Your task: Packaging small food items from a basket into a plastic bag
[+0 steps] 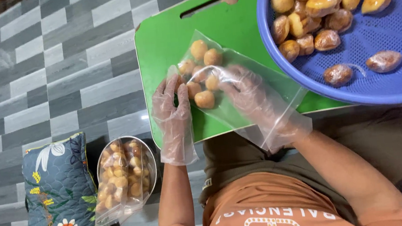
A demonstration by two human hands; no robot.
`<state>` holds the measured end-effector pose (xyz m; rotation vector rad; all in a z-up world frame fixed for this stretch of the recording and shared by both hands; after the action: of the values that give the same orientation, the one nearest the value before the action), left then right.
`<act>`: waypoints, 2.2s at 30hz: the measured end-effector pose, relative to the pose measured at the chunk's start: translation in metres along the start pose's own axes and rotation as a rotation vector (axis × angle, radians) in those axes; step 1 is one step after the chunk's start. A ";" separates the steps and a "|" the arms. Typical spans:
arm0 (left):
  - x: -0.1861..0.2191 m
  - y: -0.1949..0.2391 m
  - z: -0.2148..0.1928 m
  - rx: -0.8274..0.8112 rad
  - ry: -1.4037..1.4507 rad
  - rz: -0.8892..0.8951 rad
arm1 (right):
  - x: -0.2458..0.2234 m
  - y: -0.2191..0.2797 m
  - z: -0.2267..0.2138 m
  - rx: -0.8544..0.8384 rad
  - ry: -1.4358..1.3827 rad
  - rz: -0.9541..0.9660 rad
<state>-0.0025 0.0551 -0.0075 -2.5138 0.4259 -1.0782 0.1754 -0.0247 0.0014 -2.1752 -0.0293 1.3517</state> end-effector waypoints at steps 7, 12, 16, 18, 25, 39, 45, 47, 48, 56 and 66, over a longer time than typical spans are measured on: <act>-0.004 0.000 0.001 0.039 0.025 -0.077 | 0.000 0.000 0.000 0.013 -0.068 0.029; 0.001 0.001 -0.003 0.051 0.067 -0.092 | 0.003 0.001 -0.001 0.023 -0.090 0.017; 0.002 0.002 -0.005 0.021 0.043 -0.049 | 0.020 0.006 0.009 0.009 -0.013 -0.070; 0.009 0.000 -0.004 0.001 0.027 -0.003 | 0.018 0.006 0.005 0.043 0.014 -0.087; 0.017 0.001 -0.006 -0.019 0.009 -0.092 | -0.004 -0.002 -0.010 0.017 -0.100 0.036; 0.062 -0.002 -0.018 -0.225 0.003 -0.153 | 0.009 0.014 0.006 0.017 0.240 -0.380; 0.056 -0.002 -0.019 -0.244 0.084 -0.296 | 0.004 0.009 -0.001 0.071 0.022 -0.118; 0.064 -0.001 -0.020 -0.275 0.082 -0.365 | 0.008 0.012 0.005 0.025 0.117 -0.240; 0.054 0.002 -0.016 -0.284 0.088 -0.352 | 0.001 0.010 -0.003 0.038 0.127 -0.238; 0.026 0.002 -0.006 -0.196 0.008 -0.229 | -0.017 0.007 -0.021 0.013 -0.141 0.010; -0.009 -0.001 0.008 -0.174 -0.034 -0.083 | 0.056 0.025 0.034 0.161 -0.980 -0.131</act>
<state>-0.0025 0.0613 -0.0174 -2.7200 0.4253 -1.0683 0.1674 -0.0129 -0.0678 -1.1795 -0.4059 2.1050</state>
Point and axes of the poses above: each hand's wrist, its own y-axis away from the middle knuckle, its own z-axis out of the palm, x = y × z, the point moved 5 cm from there along -y, towards the middle knuckle, and after that the axes turned 9 degrees about -z, right-handed, at the moved point
